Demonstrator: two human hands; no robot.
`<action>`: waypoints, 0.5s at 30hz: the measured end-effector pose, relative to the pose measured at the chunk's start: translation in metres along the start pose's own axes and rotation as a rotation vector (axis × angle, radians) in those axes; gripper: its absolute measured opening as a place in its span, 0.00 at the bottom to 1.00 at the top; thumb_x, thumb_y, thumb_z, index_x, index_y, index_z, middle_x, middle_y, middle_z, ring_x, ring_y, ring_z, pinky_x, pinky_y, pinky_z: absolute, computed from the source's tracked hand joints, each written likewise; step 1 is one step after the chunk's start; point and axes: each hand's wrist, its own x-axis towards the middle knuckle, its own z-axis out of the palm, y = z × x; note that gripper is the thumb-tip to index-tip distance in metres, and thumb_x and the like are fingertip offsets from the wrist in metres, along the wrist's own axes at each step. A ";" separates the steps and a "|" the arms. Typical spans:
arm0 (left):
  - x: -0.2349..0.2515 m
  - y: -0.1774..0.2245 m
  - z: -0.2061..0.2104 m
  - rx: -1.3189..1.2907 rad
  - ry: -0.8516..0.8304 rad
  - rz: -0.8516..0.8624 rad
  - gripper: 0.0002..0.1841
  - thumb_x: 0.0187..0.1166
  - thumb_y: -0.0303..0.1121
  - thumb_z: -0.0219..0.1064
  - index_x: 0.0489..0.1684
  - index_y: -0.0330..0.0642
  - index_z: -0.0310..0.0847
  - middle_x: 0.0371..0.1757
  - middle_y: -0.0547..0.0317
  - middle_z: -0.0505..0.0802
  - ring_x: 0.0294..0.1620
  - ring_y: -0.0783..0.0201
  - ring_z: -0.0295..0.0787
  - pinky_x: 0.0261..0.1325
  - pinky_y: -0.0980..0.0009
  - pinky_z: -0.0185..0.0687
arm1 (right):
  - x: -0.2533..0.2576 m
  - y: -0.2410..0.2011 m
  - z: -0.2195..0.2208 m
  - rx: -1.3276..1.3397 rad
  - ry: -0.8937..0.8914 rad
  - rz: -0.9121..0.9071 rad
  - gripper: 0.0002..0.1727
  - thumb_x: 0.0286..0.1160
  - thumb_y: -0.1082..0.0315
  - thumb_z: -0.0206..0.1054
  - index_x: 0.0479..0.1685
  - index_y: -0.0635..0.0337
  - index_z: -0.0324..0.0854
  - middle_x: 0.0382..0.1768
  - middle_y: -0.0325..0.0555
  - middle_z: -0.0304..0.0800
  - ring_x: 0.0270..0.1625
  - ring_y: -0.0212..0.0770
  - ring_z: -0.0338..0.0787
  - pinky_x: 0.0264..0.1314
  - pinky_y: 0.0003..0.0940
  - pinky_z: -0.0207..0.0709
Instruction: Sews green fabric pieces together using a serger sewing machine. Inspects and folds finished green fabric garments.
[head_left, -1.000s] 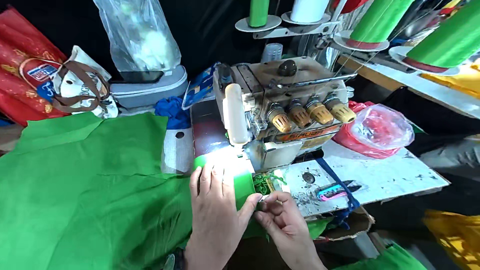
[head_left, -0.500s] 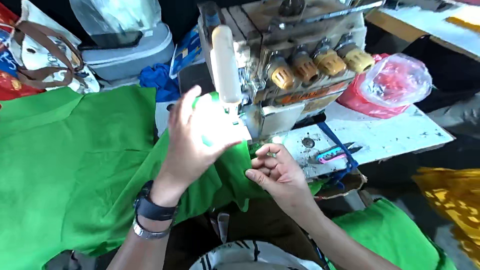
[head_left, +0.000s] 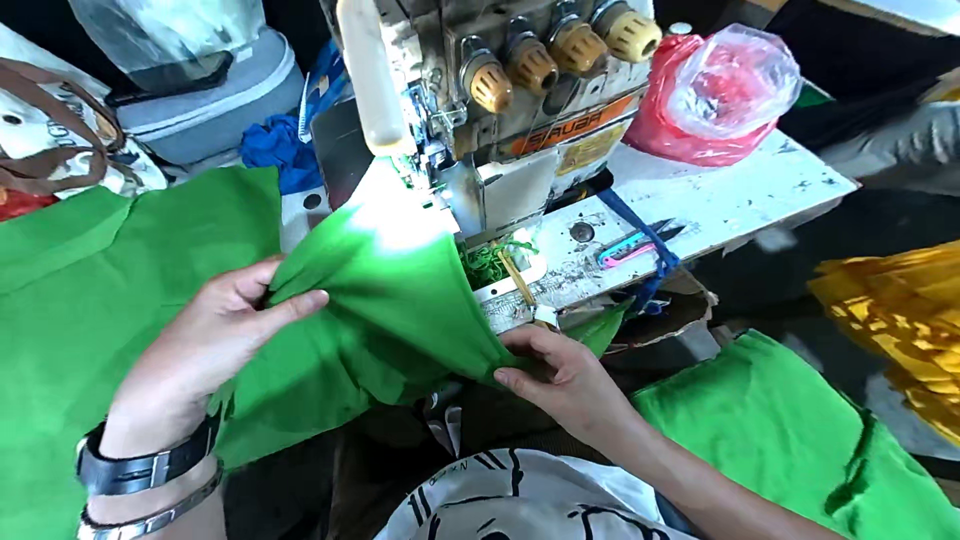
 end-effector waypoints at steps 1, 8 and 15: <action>0.001 -0.001 0.002 -0.038 0.016 0.035 0.12 0.75 0.23 0.69 0.51 0.50 0.89 0.43 0.77 0.96 0.44 0.84 0.91 0.50 0.83 0.87 | 0.000 0.000 -0.001 -0.035 -0.001 -0.031 0.09 0.69 0.65 0.76 0.46 0.55 0.89 0.43 0.34 0.90 0.45 0.24 0.89 0.47 0.19 0.86; -0.007 -0.003 0.024 -0.212 -0.037 -0.101 0.17 0.82 0.25 0.62 0.64 0.56 0.83 0.51 0.74 0.95 0.48 0.80 0.92 0.52 0.80 0.88 | -0.006 0.002 -0.001 0.079 0.087 -0.077 0.13 0.64 0.68 0.80 0.46 0.54 0.84 0.39 0.34 0.91 0.40 0.27 0.92 0.44 0.21 0.89; -0.003 0.004 0.032 -0.058 0.015 -0.047 0.22 0.63 0.21 0.79 0.56 0.53 0.87 0.45 0.73 0.97 0.44 0.80 0.93 0.46 0.80 0.89 | -0.006 -0.001 -0.005 0.112 0.131 -0.068 0.28 0.58 0.69 0.83 0.61 0.54 0.78 0.42 0.34 0.91 0.45 0.27 0.92 0.46 0.22 0.88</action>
